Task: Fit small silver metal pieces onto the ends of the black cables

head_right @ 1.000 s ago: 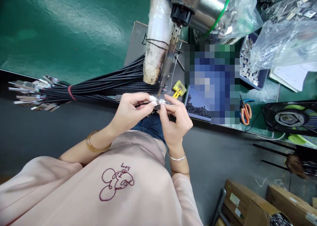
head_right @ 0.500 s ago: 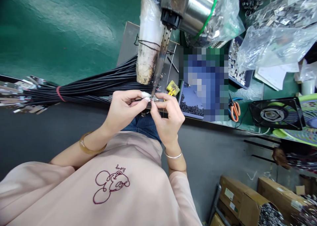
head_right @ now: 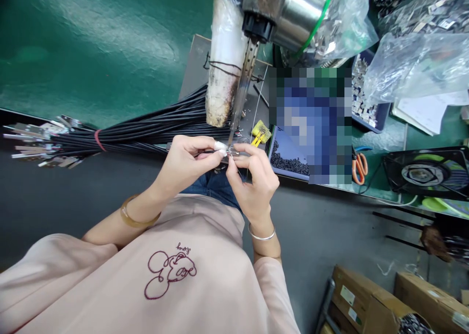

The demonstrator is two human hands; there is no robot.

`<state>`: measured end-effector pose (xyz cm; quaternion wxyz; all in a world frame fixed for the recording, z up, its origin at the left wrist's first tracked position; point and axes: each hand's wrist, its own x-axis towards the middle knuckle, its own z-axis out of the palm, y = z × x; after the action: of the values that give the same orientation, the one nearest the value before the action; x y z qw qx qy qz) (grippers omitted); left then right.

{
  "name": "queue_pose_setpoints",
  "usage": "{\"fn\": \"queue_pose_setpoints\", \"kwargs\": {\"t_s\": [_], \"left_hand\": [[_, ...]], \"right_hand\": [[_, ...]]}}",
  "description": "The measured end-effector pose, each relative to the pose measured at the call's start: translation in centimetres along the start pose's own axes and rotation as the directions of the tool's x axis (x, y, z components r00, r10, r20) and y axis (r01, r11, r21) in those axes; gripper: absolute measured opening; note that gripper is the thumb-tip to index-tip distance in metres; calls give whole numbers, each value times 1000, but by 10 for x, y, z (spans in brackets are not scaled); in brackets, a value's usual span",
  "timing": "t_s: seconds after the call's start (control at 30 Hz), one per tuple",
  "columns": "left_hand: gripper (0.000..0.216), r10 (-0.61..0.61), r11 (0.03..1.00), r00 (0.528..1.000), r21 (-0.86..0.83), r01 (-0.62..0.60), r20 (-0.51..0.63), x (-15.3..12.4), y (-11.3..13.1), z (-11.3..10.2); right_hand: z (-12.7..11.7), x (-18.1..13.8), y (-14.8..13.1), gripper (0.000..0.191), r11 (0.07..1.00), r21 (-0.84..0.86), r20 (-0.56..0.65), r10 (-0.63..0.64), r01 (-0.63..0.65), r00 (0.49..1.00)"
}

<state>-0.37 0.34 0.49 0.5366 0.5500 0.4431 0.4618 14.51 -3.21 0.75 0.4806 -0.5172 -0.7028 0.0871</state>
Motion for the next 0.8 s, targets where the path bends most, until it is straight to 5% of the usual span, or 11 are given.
{"fn": "queue_pose_setpoints", "kwargs": {"t_s": [0.17,0.53,0.8], "left_hand": [[16,-20,999,999,-35,21,29,1,-2,-2],[12,49,999,997,-11,-49,-65,2,0,3],[9,-91,992,994,-87,95,58,4,2,1]], "right_hand": [[1,1,0,13,993,63,11,96,-97,995],[3,8,-2,13,994,45,8,101,-102,995],[-4,-2,-3,10,996,-86,54,1,4,999]]}}
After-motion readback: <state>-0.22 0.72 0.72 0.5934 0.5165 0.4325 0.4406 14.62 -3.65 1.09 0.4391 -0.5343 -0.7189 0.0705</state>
